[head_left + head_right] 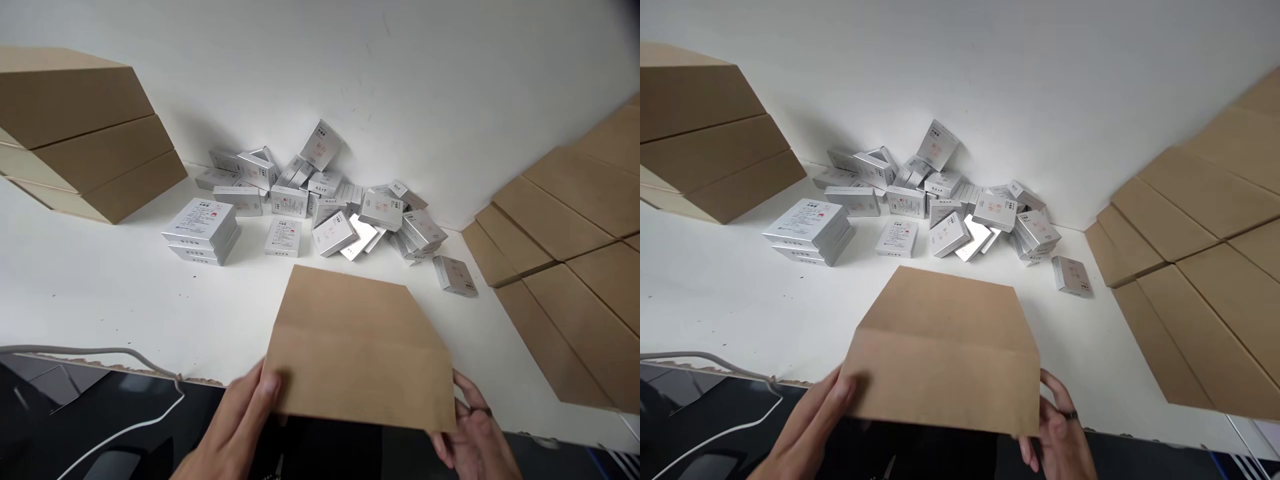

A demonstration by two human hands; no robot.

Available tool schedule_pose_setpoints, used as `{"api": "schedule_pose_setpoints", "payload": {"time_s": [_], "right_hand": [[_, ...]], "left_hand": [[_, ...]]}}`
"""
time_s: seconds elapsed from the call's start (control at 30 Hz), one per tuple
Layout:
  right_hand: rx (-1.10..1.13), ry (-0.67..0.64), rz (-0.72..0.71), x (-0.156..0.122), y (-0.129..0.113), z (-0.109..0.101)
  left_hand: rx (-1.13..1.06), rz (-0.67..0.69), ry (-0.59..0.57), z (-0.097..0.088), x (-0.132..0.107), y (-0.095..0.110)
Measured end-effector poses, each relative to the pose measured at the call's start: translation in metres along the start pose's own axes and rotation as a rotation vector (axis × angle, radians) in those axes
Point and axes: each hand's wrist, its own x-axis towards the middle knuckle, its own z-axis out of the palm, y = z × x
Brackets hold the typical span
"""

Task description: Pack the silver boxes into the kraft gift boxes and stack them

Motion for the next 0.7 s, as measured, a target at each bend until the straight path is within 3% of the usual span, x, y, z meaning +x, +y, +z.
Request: {"api": "schedule_pose_setpoints", "payload": {"time_s": [0.07,0.13,0.2,0.27,0.33,0.4,0.43,0.5,0.57,0.63,0.7], "right_hand": [[0.143,0.018,0.042,0.017,-0.022,0.019],[0.265,0.084,-0.001,0.038,-0.047,0.040],[0.314,0.133,-0.075,0.057,-0.066,0.059],[0.318,0.136,-0.131,0.067,-0.074,0.072],[0.289,0.098,-0.161,0.068,-0.072,0.077],[0.231,0.037,-0.204,0.061,-0.065,0.073],[0.194,0.013,-0.248,0.056,-0.060,0.069],[0.110,0.014,-0.365,0.046,-0.051,0.061],[0.034,0.108,-0.472,0.037,-0.044,0.057],[-0.014,0.244,-0.533,0.030,-0.037,0.056],[-0.038,0.325,-0.547,0.027,-0.030,0.059]], "left_hand": [[-0.119,0.039,-0.137,0.001,0.024,0.028],[-0.360,0.206,-0.334,0.006,0.047,0.056],[-0.487,0.369,-0.316,0.009,0.065,0.074],[-0.346,0.542,-0.031,0.007,0.077,0.076],[-0.002,0.685,0.407,-0.003,0.087,0.066],[0.334,0.704,0.762,-0.021,0.098,0.052],[0.455,0.663,0.847,-0.032,0.104,0.046],[0.591,0.515,0.880,-0.053,0.117,0.040],[0.622,0.330,0.874,-0.069,0.129,0.043],[0.606,0.178,0.881,-0.078,0.137,0.050],[0.601,0.130,0.873,-0.082,0.141,0.059]]}}
